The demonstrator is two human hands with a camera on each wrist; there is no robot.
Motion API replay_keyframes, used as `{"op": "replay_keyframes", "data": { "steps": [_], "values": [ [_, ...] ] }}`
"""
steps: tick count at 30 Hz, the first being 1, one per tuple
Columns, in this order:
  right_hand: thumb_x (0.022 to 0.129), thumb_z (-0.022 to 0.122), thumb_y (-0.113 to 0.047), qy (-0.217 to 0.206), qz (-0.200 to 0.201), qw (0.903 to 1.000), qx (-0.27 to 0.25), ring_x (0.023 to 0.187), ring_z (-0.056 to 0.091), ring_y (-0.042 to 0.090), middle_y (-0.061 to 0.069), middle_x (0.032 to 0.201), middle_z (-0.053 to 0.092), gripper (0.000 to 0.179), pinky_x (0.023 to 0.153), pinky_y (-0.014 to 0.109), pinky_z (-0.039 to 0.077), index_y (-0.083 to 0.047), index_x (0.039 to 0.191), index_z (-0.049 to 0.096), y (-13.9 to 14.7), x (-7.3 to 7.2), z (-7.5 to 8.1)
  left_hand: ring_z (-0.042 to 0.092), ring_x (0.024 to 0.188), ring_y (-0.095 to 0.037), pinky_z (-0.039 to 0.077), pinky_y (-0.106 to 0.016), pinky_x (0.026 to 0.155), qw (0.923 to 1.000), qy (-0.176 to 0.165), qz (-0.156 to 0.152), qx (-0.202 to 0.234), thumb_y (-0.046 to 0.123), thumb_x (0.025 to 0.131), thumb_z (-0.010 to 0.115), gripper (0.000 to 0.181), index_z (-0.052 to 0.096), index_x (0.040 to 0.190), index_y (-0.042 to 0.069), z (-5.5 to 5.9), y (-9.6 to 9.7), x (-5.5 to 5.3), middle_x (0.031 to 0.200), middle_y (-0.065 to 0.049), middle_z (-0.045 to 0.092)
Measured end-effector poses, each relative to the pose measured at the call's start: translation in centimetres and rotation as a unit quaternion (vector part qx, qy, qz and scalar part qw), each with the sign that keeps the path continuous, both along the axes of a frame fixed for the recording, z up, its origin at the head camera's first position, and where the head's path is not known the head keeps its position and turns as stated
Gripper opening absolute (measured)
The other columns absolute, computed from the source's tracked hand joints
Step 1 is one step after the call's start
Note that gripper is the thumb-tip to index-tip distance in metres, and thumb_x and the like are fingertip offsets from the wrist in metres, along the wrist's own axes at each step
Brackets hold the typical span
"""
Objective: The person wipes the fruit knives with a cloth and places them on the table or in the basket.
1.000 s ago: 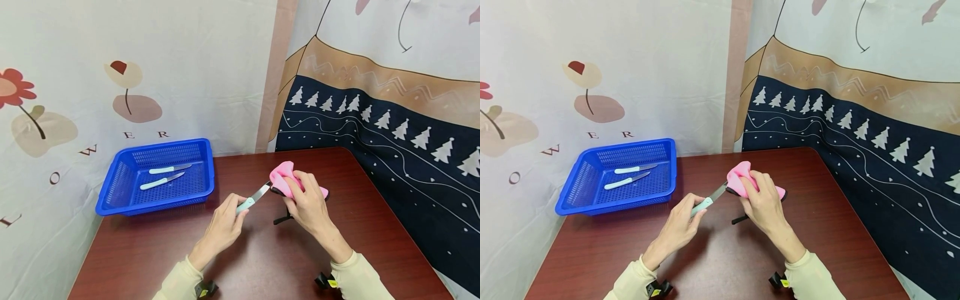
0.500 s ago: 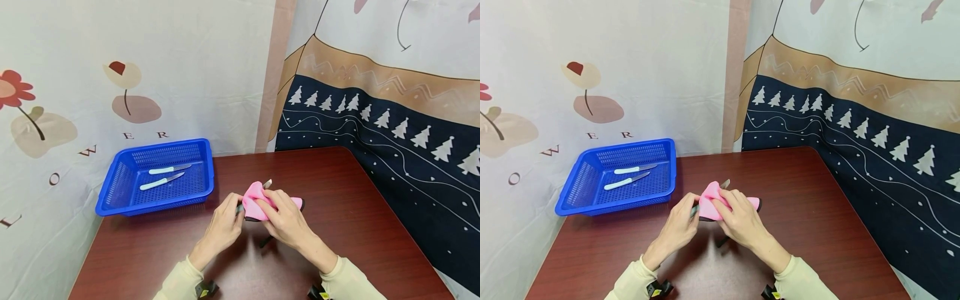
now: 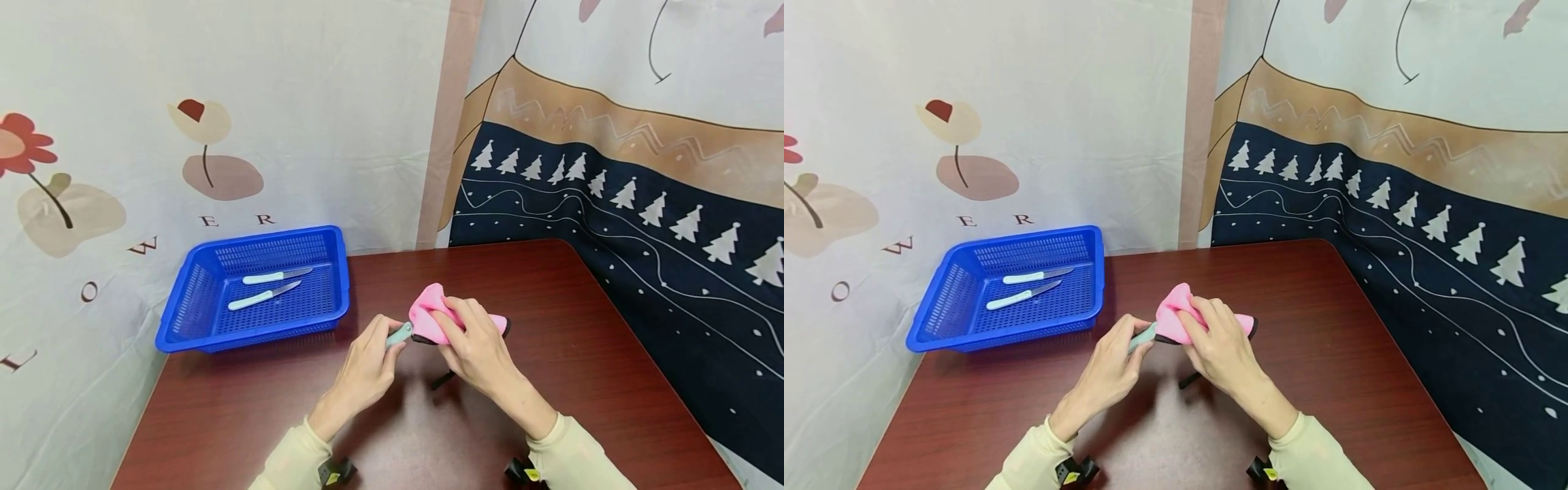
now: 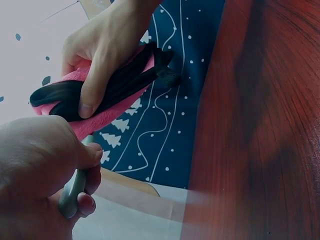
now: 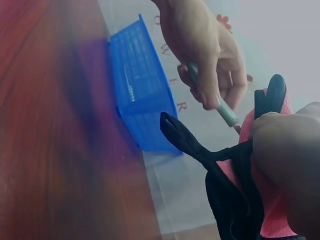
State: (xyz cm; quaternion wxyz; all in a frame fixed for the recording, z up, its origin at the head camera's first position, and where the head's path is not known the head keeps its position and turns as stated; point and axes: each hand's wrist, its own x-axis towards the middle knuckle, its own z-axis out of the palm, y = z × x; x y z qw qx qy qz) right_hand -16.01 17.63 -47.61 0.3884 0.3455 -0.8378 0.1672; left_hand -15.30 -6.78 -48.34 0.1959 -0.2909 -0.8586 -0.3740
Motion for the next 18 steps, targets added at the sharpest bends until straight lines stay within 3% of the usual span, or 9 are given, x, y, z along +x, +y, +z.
{"op": "replay_keyframes", "data": {
  "steps": [4,18],
  "values": [
    [0.088,0.078,-0.006,-0.006,-0.014,0.9999,-0.008,0.106,0.065,0.038,0.024,0.129,0.070,0.040,0.090,0.047,0.058,-0.002,0.127,0.076,0.5,-0.3,0.3,0.067,0.087,-0.016,0.060,-0.035,0.079,1.0000,-0.001,0.003,-0.005,-0.001,0.100,0.078,0.023,0.068,0.120,0.003,0.0,-0.1,0.1,0.108,-0.007,0.073],
    [0.090,0.083,-0.009,-0.008,-0.061,0.9976,-0.031,0.103,0.062,0.038,0.025,0.127,0.069,0.040,0.082,0.048,0.056,-0.001,0.129,0.076,2.1,-0.9,1.1,0.067,0.087,-0.013,0.061,-0.033,0.078,0.9999,0.008,0.000,-0.013,0.001,0.100,0.080,0.022,0.069,0.120,0.005,-0.2,-0.2,0.2,0.108,-0.006,0.073]
  ]
}}
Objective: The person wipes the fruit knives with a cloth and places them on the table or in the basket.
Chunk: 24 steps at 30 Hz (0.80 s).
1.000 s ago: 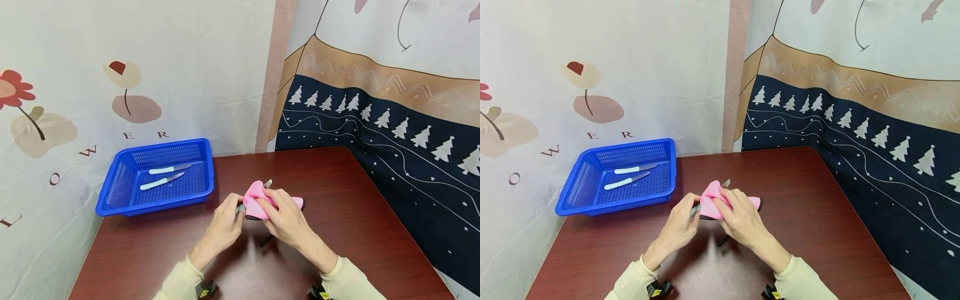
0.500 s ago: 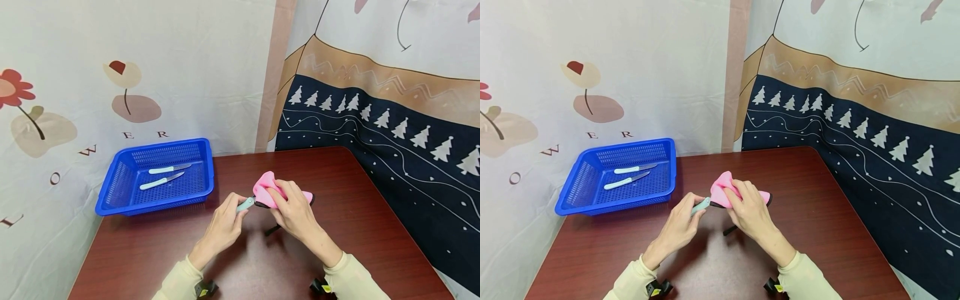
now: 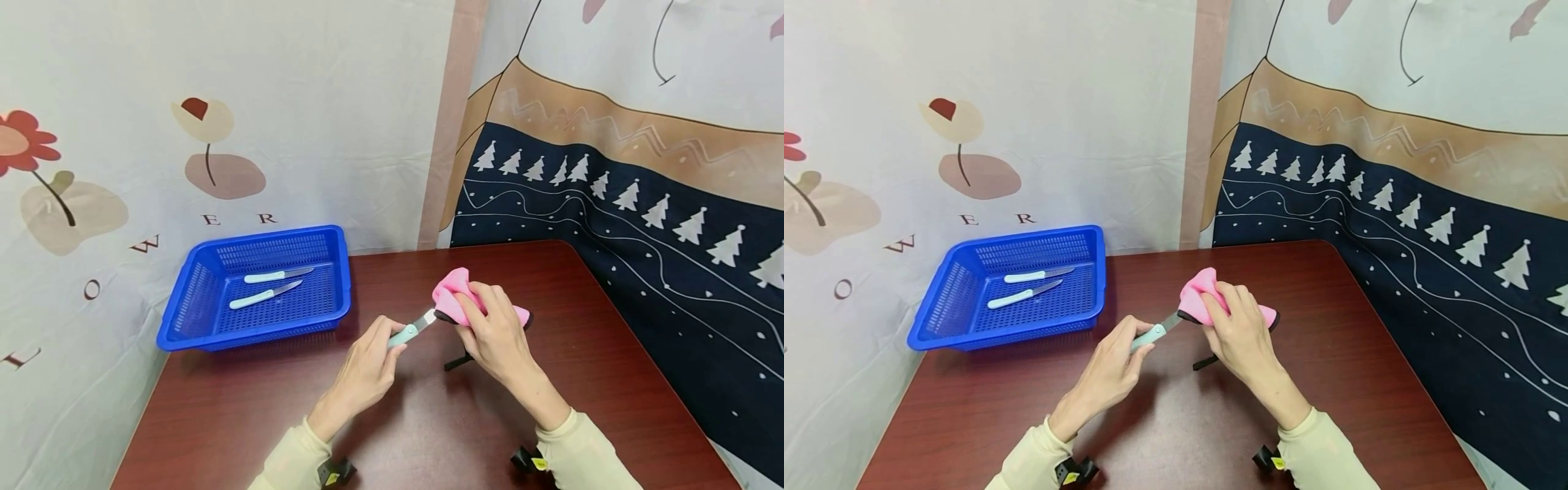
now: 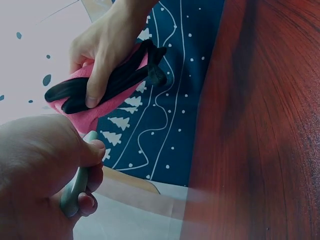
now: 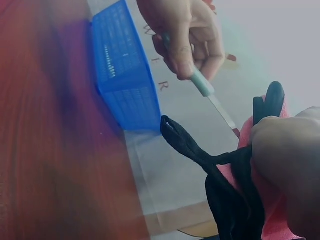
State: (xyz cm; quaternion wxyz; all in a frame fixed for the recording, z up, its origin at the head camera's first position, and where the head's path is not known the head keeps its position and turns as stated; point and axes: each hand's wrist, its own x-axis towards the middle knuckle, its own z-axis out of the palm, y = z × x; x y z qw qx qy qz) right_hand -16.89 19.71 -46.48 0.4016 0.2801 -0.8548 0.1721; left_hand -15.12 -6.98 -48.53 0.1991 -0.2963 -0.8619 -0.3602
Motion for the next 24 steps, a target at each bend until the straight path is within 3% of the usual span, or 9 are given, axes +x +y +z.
{"op": "replay_keyframes", "data": {
  "steps": [6,12,20,24],
  "values": [
    [0.088,0.087,-0.008,0.001,-0.014,0.9997,-0.021,0.105,0.062,0.039,0.026,0.128,0.068,0.044,0.084,0.050,0.056,-0.001,0.130,0.076,0.6,0.1,0.2,0.069,0.088,-0.014,0.062,-0.034,0.079,1.0000,0.002,0.005,0.002,0.000,0.099,0.082,0.024,0.070,0.119,0.005,-0.1,0.0,-0.1,0.108,-0.005,0.074],
    [0.084,0.083,-0.003,0.027,0.022,0.9987,-0.036,0.102,0.063,0.039,0.026,0.125,0.069,0.044,0.082,0.049,0.056,-0.001,0.128,0.077,-0.3,0.4,-0.2,0.068,0.087,-0.014,0.061,-0.034,0.079,0.9999,-0.002,0.012,0.000,0.001,0.099,0.081,0.023,0.069,0.119,0.005,0.0,0.0,-0.2,0.107,-0.005,0.074],
    [0.103,0.063,-0.014,0.029,0.081,0.9963,0.007,0.101,0.065,0.036,0.024,0.125,0.071,0.030,0.084,0.044,0.058,-0.002,0.127,0.078,-2.1,1.2,-1.0,0.068,0.088,-0.016,0.061,-0.035,0.079,0.9999,0.015,0.006,0.001,0.000,0.099,0.081,0.023,0.069,0.118,0.003,0.0,0.0,-0.4,0.108,-0.007,0.074],
    [0.106,0.059,-0.015,0.034,0.104,0.9936,0.026,0.101,0.065,0.034,0.022,0.127,0.071,0.032,0.085,0.042,0.059,-0.003,0.128,0.078,-2.8,1.4,-1.6,0.070,0.089,-0.018,0.062,-0.036,0.080,0.9996,0.025,0.002,0.007,-0.003,0.097,0.080,0.024,0.068,0.118,0.002,0.0,0.0,-0.4,0.107,-0.008,0.072]
  ]
}}
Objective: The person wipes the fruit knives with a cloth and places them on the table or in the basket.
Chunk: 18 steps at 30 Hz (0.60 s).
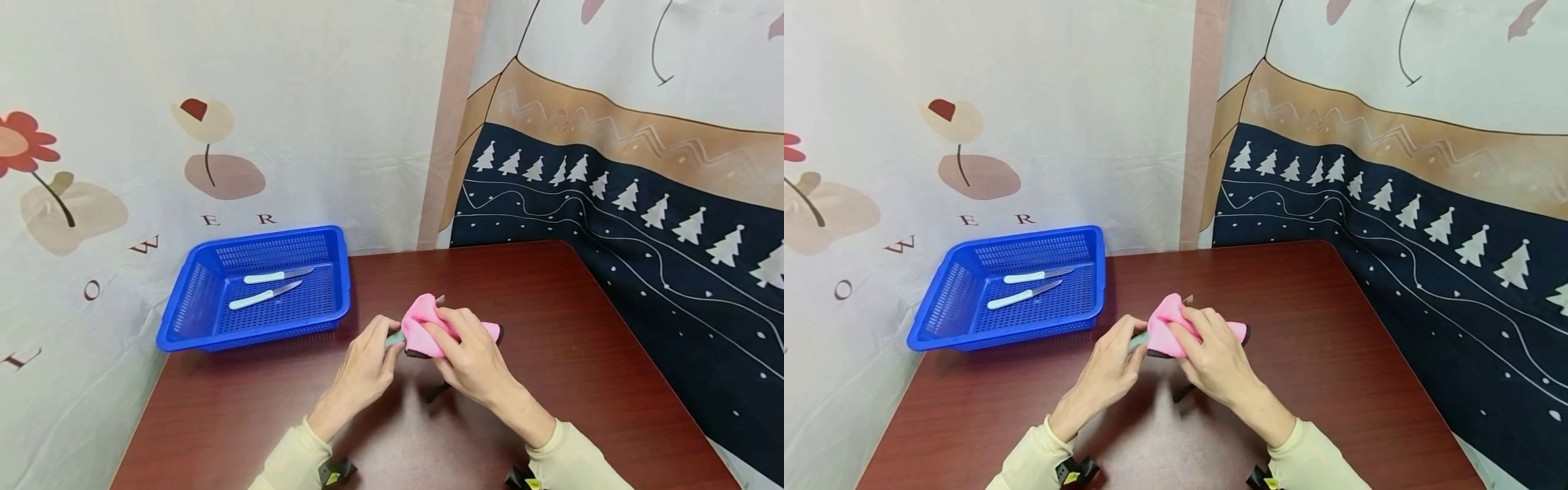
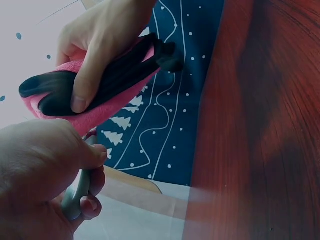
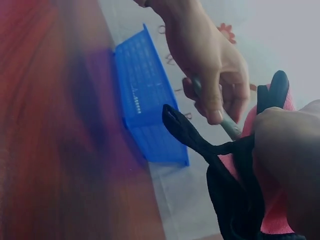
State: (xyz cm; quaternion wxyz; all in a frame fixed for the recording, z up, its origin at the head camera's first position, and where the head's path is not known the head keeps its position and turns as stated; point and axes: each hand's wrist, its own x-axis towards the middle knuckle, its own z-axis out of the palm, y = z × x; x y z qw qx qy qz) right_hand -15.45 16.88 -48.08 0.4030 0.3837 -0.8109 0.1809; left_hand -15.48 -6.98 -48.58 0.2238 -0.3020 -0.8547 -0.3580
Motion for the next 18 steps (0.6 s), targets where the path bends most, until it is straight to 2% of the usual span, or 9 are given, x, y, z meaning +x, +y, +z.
{"op": "replay_keyframes", "data": {
  "steps": [4,12,16,18],
  "values": [
    [0.106,0.058,-0.015,0.005,0.006,0.9999,0.014,0.100,0.065,0.032,0.020,0.128,0.072,0.031,0.084,0.041,0.058,-0.004,0.129,0.077,-0.3,0.1,-0.4,0.070,0.089,-0.018,0.062,-0.036,0.080,1.0000,-0.003,-0.006,0.004,-0.007,0.095,0.078,0.026,0.068,0.118,0.002,0.0,-0.1,0.0,0.105,-0.008,0.071],
    [0.111,0.056,-0.023,-0.007,-0.013,0.9997,0.022,0.105,0.067,0.034,0.022,0.131,0.071,0.034,0.089,0.043,0.060,-0.004,0.130,0.077,0.1,-0.1,-0.1,0.069,0.089,-0.019,0.063,-0.037,0.081,0.9999,-0.015,-0.007,0.003,-0.003,0.100,0.077,0.022,0.067,0.119,0.002,0.0,0.0,0.1,0.107,-0.010,0.071],
    [0.103,0.068,-0.016,-0.020,-0.030,0.9992,0.020,0.105,0.066,0.035,0.022,0.132,0.071,0.030,0.089,0.044,0.060,-0.004,0.129,0.077,0.6,-0.2,0.2,0.068,0.088,-0.017,0.062,-0.036,0.080,0.9998,-0.018,-0.001,0.000,-0.002,0.100,0.079,0.023,0.068,0.119,0.003,0.0,0.0,0.2,0.107,-0.008,0.072],
    [0.097,0.075,-0.013,-0.027,-0.036,0.9988,0.018,0.106,0.065,0.035,0.022,0.132,0.070,0.034,0.089,0.044,0.060,-0.004,0.129,0.077,0.8,-0.3,0.3,0.067,0.087,-0.016,0.061,-0.035,0.079,0.9998,-0.022,0.002,-0.003,-0.002,0.099,0.079,0.023,0.068,0.120,0.003,0.0,0.0,0.2,0.107,-0.008,0.072]
  ]
}}
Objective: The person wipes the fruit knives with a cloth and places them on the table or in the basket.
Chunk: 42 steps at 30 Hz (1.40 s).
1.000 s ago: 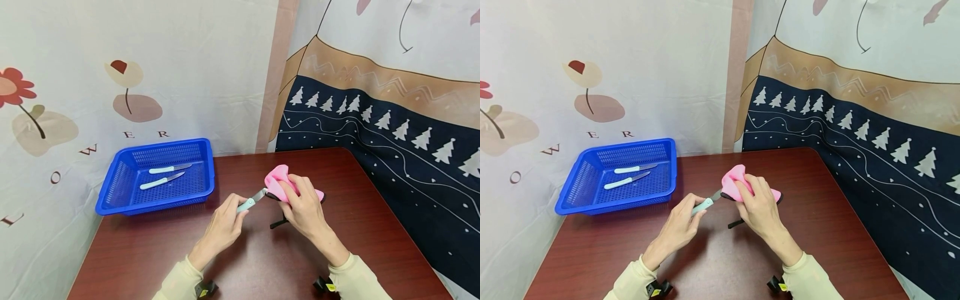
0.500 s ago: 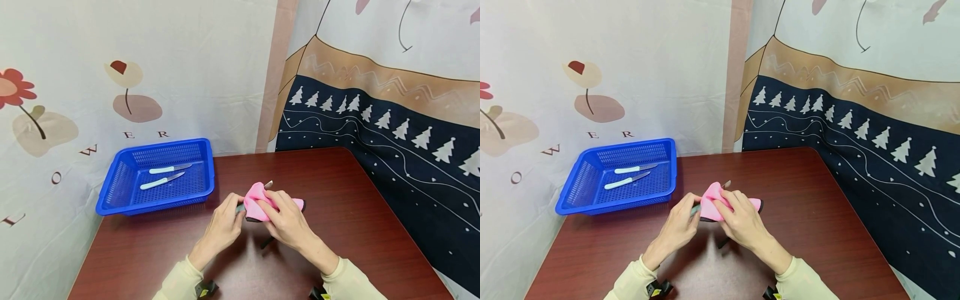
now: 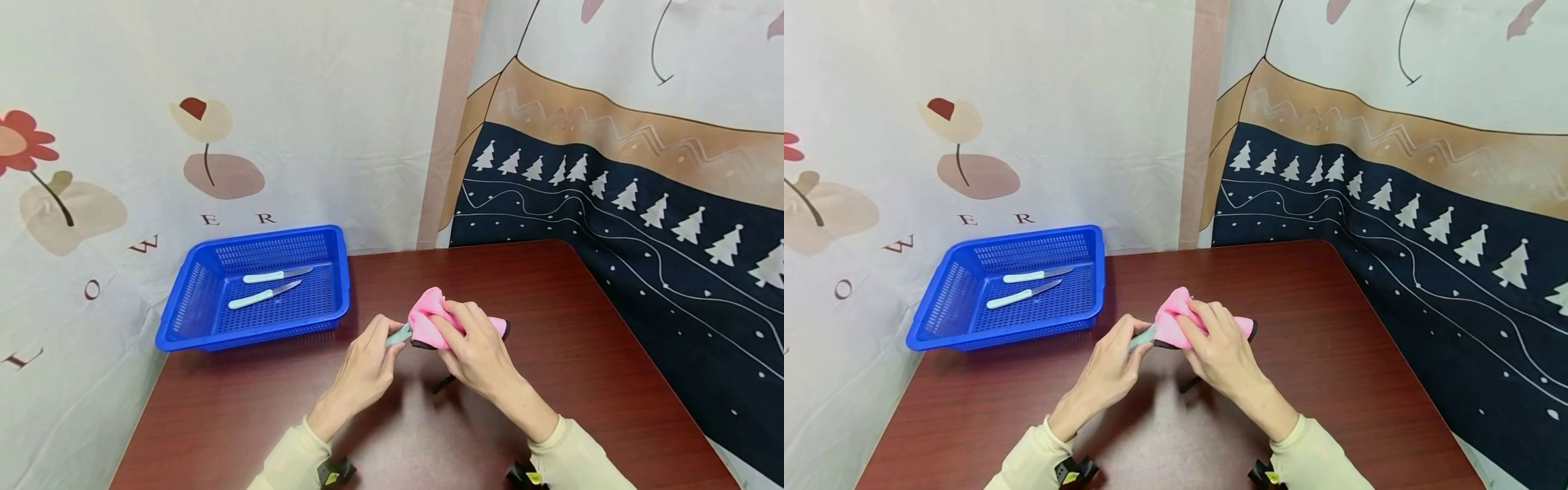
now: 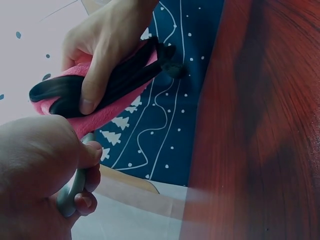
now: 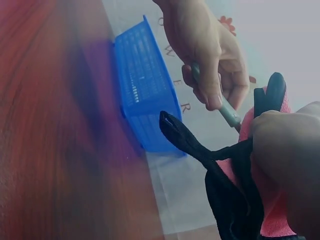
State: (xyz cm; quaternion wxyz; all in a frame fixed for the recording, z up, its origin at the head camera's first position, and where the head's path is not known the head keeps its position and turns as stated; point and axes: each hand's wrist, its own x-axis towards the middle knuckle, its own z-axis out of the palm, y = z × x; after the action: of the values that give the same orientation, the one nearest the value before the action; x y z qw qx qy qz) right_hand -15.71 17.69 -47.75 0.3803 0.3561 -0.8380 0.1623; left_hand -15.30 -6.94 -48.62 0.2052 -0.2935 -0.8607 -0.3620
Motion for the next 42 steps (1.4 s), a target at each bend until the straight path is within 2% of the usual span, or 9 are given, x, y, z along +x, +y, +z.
{"op": "replay_keyframes", "data": {
  "steps": [3,6,18,30,34,38,42],
  "values": [
    [0.089,0.081,-0.011,-0.006,-0.008,0.9999,-0.006,0.106,0.065,0.036,0.023,0.131,0.070,0.041,0.089,0.045,0.059,-0.004,0.129,0.077,0.3,-0.2,0.1,0.065,0.085,-0.016,0.059,-0.035,0.077,1.0000,-0.005,0.002,-0.004,-0.002,0.100,0.078,0.024,0.068,0.120,0.004,0.0,0.0,0.0,0.107,-0.008,0.072],
    [0.087,0.082,-0.009,-0.009,-0.015,0.9998,-0.012,0.107,0.065,0.037,0.023,0.130,0.070,0.042,0.090,0.046,0.059,-0.004,0.129,0.076,0.7,-0.5,0.2,0.065,0.084,-0.015,0.059,-0.035,0.077,0.9999,-0.009,0.002,-0.007,-0.002,0.100,0.078,0.023,0.068,0.120,0.004,0.0,0.0,0.0,0.107,-0.008,0.073],
    [0.089,0.084,-0.009,-0.013,-0.052,0.9980,-0.035,0.105,0.064,0.038,0.024,0.129,0.070,0.041,0.082,0.046,0.059,-0.003,0.129,0.077,2.1,-1.2,0.6,0.067,0.086,-0.015,0.060,-0.036,0.078,0.9998,-0.015,0.000,-0.009,0.000,0.099,0.079,0.023,0.069,0.119,0.005,-0.1,-0.1,0.1,0.107,-0.006,0.073],
    [0.092,0.081,-0.007,-0.036,-0.105,0.9915,-0.067,0.107,0.061,0.042,0.028,0.127,0.067,0.038,0.086,0.052,0.056,-0.002,0.129,0.075,4.2,-1.6,0.9,0.069,0.087,-0.014,0.062,-0.034,0.079,0.9994,-0.033,-0.001,-0.011,0.001,0.099,0.080,0.022,0.070,0.118,0.006,-0.2,-0.2,0.2,0.106,-0.004,0.072],
    [0.089,0.084,-0.006,-0.028,-0.091,0.9922,-0.080,0.108,0.061,0.041,0.028,0.127,0.067,0.040,0.084,0.052,0.057,-0.002,0.128,0.076,3.7,-1.4,0.9,0.069,0.088,-0.014,0.062,-0.034,0.079,0.9994,-0.035,0.001,-0.007,0.001,0.099,0.081,0.023,0.070,0.118,0.006,-0.2,-0.1,0.1,0.107,-0.003,0.073],
    [0.086,0.084,-0.006,-0.012,-0.059,0.9949,-0.081,0.107,0.062,0.039,0.027,0.126,0.067,0.043,0.083,0.049,0.058,-0.001,0.128,0.077,2.6,-1.0,0.7,0.068,0.087,-0.014,0.061,-0.034,0.079,0.9995,-0.032,0.001,-0.001,0.000,0.099,0.081,0.024,0.070,0.119,0.005,-0.1,-0.1,0.0,0.107,-0.004,0.074],
    [0.095,0.077,-0.010,0.003,-0.013,0.9979,-0.063,0.106,0.064,0.039,0.026,0.125,0.069,0.033,0.085,0.046,0.058,0.000,0.127,0.077,1.2,-0.5,0.2,0.068,0.087,-0.015,0.061,-0.034,0.079,0.9998,-0.021,-0.001,0.003,0.000,0.098,0.081,0.023,0.070,0.118,0.004,-0.1,-0.1,-0.1,0.107,-0.006,0.074]
  ]
}}
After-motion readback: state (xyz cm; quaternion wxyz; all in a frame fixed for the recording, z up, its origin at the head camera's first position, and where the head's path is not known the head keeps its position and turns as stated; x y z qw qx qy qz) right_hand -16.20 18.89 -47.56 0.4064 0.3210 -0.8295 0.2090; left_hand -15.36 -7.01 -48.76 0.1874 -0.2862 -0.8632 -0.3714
